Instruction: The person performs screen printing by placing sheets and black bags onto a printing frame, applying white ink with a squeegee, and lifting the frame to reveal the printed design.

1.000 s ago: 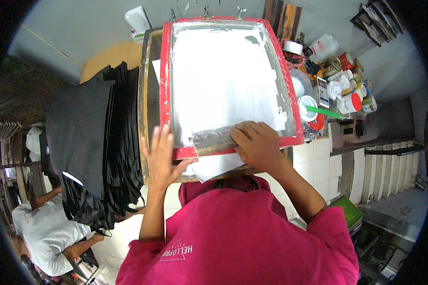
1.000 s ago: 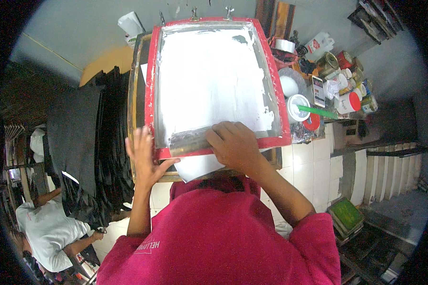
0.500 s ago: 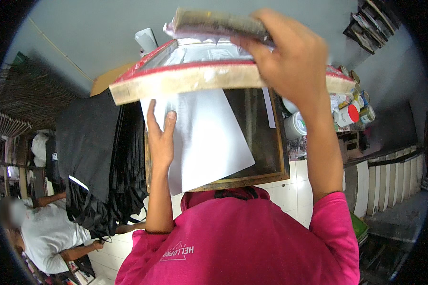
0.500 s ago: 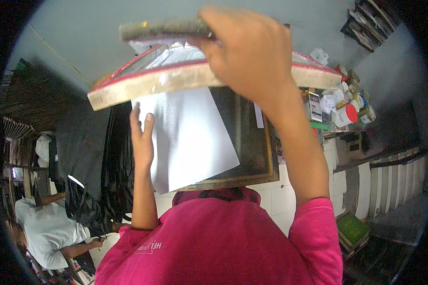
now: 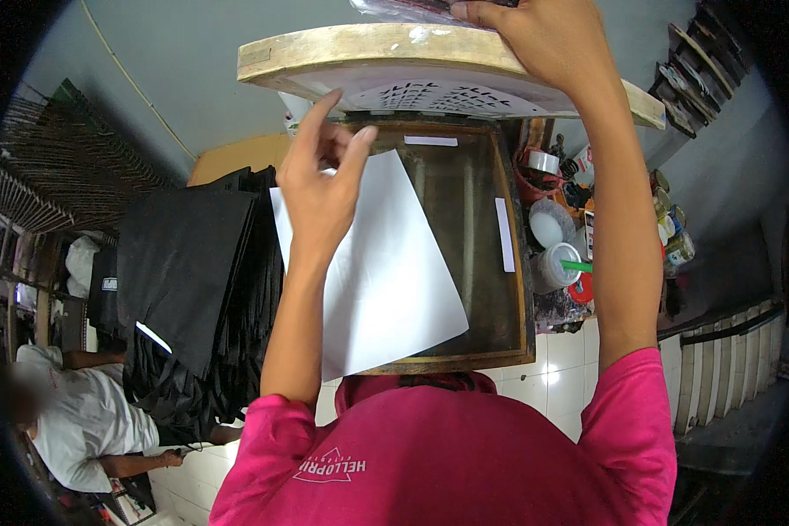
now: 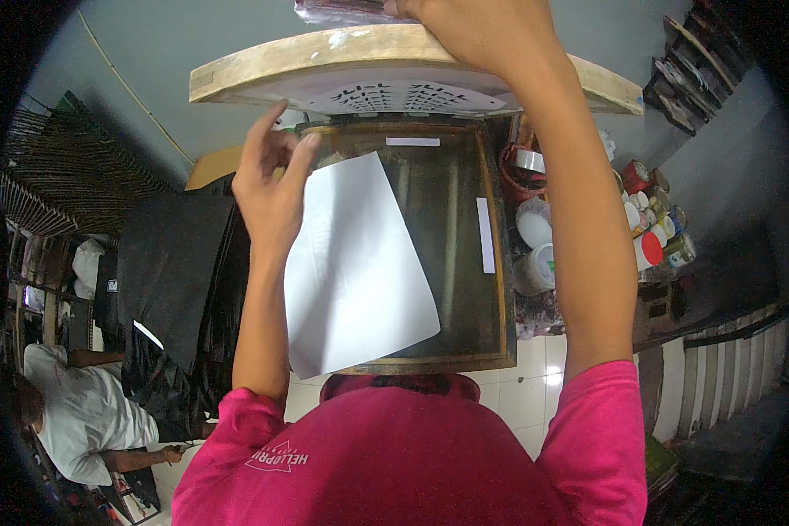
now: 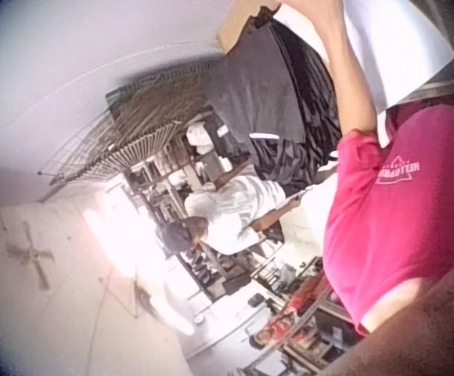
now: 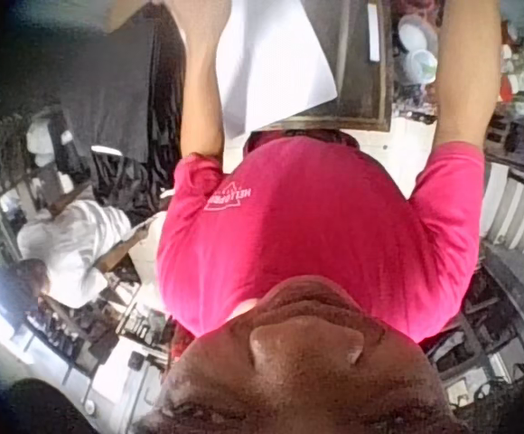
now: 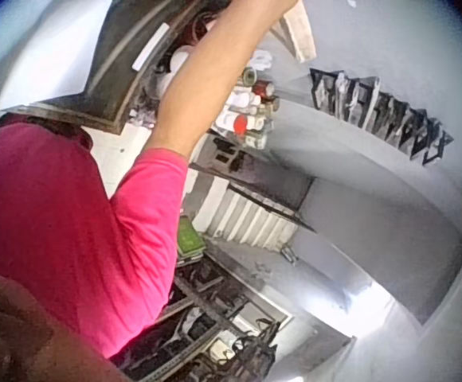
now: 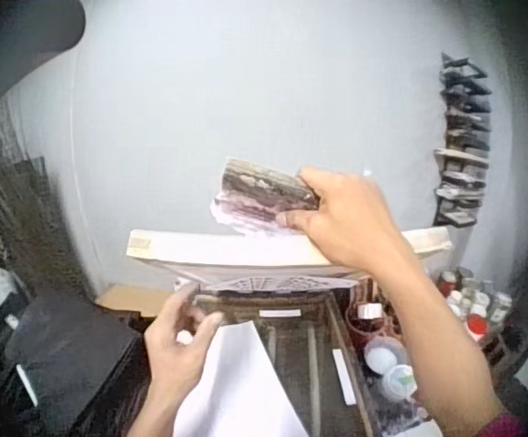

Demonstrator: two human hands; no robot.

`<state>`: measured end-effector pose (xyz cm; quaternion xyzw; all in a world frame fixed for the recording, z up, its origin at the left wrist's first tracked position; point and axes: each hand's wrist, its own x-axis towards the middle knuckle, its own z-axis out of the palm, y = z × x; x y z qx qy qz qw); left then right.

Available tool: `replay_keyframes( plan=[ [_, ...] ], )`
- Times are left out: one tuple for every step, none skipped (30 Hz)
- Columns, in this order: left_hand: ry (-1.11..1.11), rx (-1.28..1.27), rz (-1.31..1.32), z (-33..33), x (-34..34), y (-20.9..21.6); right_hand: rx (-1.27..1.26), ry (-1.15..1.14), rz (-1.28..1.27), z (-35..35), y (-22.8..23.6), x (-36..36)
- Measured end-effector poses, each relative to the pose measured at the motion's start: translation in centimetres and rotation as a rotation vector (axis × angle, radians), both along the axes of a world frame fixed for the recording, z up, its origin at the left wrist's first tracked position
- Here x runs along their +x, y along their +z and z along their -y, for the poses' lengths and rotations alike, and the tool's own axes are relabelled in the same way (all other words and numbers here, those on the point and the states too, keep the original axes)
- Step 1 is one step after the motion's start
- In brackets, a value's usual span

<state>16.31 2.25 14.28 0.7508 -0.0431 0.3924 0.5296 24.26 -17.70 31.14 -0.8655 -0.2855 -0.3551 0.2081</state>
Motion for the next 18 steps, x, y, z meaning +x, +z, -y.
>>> replay_keyframes(
  plan=[
    [0.029,-0.008,0.009,0.4,0.9,0.2,-0.007,-0.002,0.014,0.0,0.2,0.3],
    [0.056,-0.013,0.015,0.8,1.8,0.4,-0.010,-0.008,0.025,0.1,0.3,0.7],
    [0.081,-0.018,0.022,1.1,2.3,0.7,-0.014,-0.014,0.037,0.3,0.4,0.9],
    [0.141,0.053,-0.034,1.2,2.0,1.1,-0.012,-0.017,0.020,0.4,0.7,1.0],
    [0.131,0.057,-0.008,1.2,2.0,0.5,-0.008,-0.012,-0.001,0.1,0.7,1.2],
    [0.115,0.061,0.019,1.2,2.0,-0.4,-0.004,-0.013,-0.021,0.0,0.9,1.2],
    [0.100,0.065,0.047,1.3,1.8,-1.3,-0.001,-0.009,-0.033,-0.1,1.1,1.2],
    [0.074,0.098,0.040,1.7,1.6,-2.2,0.000,-0.008,-0.047,-0.1,1.2,1.4],
    [0.025,0.049,-0.023,2.1,0.8,-2.9,0.003,-0.003,-0.063,-0.1,1.2,1.5],
    [-0.017,0.016,-0.104,2.5,-0.1,-3.2,0.001,0.006,-0.047,-0.1,1.3,1.8],
    [-0.065,-0.020,-0.187,2.9,-0.8,-3.5,-0.004,0.009,-0.033,0.0,1.3,2.2],
    [-0.123,-0.048,-0.209,3.0,-1.0,-4.5,-0.009,0.012,-0.019,0.1,1.4,2.5],
    [-0.140,-0.040,-0.201,3.2,-1.4,-5.4,-0.003,0.015,-0.028,0.3,1.5,2.6],
    [-0.151,-0.033,-0.197,3.2,-1.8,-6.3,0.003,0.024,-0.042,0.2,1.6,2.8],
    [-0.162,-0.026,-0.193,3.2,-2.4,-7.1,0.010,0.033,-0.055,0.2,1.7,3.0],
    [-0.172,0.027,-0.220,2.7,-3.1,-7.6,0.005,0.046,-0.046,0.1,1.7,3.2],
    [-0.181,-0.007,-0.285,2.2,-3.9,-8.4,-0.001,0.058,-0.036,0.0,1.8,3.4],
    [-0.187,-0.038,-0.349,1.5,-4.8,-9.1,-0.002,0.073,-0.025,-0.1,1.9,3.5]
  ],
)
